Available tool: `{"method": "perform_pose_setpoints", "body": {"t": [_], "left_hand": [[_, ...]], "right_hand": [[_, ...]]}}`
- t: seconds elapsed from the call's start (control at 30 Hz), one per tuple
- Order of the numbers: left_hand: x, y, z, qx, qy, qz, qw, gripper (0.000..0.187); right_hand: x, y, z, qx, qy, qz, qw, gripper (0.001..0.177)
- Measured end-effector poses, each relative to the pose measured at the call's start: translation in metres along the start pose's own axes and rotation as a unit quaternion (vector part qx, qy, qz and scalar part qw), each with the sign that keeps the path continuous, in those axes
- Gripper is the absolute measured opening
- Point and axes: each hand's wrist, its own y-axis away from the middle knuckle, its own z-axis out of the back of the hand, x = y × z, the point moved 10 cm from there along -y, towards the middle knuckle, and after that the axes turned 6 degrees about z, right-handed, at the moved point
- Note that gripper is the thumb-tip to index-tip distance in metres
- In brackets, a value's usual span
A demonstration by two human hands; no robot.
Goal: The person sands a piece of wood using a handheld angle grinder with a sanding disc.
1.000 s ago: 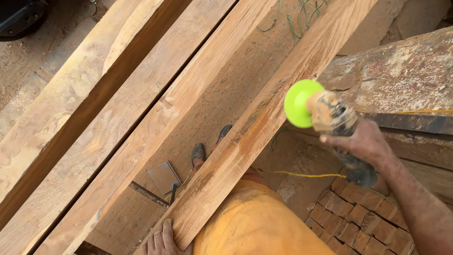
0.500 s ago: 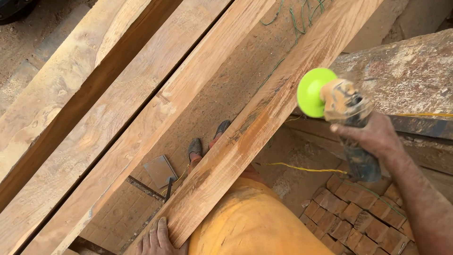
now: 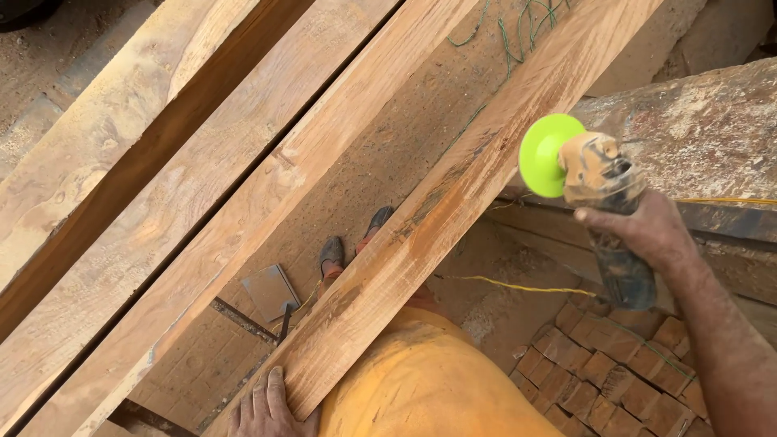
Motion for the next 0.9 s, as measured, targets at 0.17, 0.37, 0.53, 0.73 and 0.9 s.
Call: {"method": "perform_pose_setpoints", "body": {"t": [0.17,0.37,0.53,0.73,0.9], "left_hand": [[-0.001,0.0,0.006,-0.029,0.013,-0.004,0.999,0.105],[-0.003,-0.003,0.007,0.0,0.0,0.004,1.0,0.102],[-0.008,0.003,0.028,-0.025,0.014,0.004,1.0,0.1],[-0.007,-0.004,0.019,0.037,-0.022,0.004,0.999,0.105],[-0.009,-0.001,0.018,0.068,-0.036,0.023,0.997,0.105]], "right_hand": [[0.011,-0.013,0.02,-0.034,0.009,0.017,0.999,0.069],[0.024,0.064,-0.066,0.023,0.088,0.24,0.966,0.105],[0.007,-0.017,0.017,-0.023,0.005,0.03,0.999,0.064],[-0.002,0.016,-0.017,-0.013,-0.002,0.034,0.999,0.073],[0.006,0.034,-0.056,0.051,0.094,0.136,0.985,0.082]]}}
